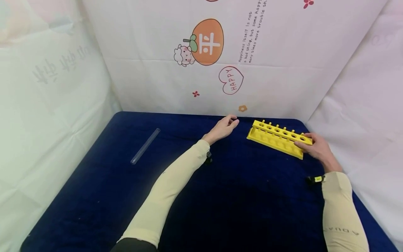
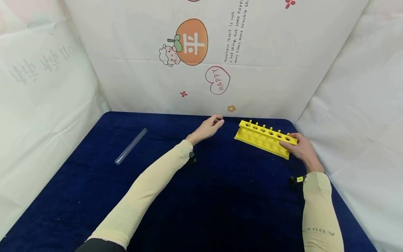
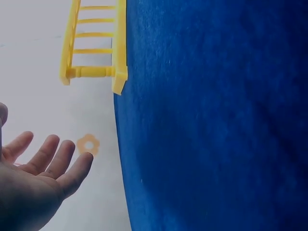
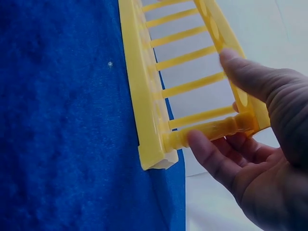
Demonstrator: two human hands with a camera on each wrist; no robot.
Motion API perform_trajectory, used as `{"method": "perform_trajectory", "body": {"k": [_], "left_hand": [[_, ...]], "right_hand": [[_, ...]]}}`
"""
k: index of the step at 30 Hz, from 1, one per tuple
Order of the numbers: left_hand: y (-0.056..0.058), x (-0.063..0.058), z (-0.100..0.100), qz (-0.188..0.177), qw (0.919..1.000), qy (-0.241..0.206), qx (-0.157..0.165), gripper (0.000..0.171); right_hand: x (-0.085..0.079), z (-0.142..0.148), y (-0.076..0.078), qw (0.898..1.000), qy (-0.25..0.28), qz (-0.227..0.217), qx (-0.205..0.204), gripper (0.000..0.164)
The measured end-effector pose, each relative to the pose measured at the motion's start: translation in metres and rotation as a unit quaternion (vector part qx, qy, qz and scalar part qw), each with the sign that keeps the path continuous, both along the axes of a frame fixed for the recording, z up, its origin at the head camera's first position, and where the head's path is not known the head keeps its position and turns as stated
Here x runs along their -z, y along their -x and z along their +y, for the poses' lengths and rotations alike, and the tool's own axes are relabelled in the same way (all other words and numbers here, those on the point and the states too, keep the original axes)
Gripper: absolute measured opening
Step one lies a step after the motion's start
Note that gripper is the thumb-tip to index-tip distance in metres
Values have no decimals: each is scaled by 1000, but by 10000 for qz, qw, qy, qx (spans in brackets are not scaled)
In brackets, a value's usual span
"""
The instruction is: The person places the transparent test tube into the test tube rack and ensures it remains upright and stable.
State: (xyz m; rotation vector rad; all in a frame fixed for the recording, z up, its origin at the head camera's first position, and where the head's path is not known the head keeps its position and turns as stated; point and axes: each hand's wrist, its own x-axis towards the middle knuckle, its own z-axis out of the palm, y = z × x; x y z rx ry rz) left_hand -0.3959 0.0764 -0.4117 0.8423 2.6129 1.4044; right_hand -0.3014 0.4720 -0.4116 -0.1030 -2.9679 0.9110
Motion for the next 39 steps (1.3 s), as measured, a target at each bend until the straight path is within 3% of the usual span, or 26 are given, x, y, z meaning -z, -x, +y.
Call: {"method": "perform_trajectory", "body": {"k": [5,17,29,39], "left_hand": [[1,5,9,-71,10000,0,-16,54],[-5,9,26,-305,9984,-468,37,49],[-4,15,40,-653,9961,-584,-51,48],[-3,23,46,-910,9947,-466,-53,50]], "right_hand": [[3,2,-1,9999,31,52,-121,90],[1,3,-6,9998,90,27,-192,87],[3,9,-2,9975,542,-140,-443,87],[7,14,0,9976,486,-107,-486,86]]}}
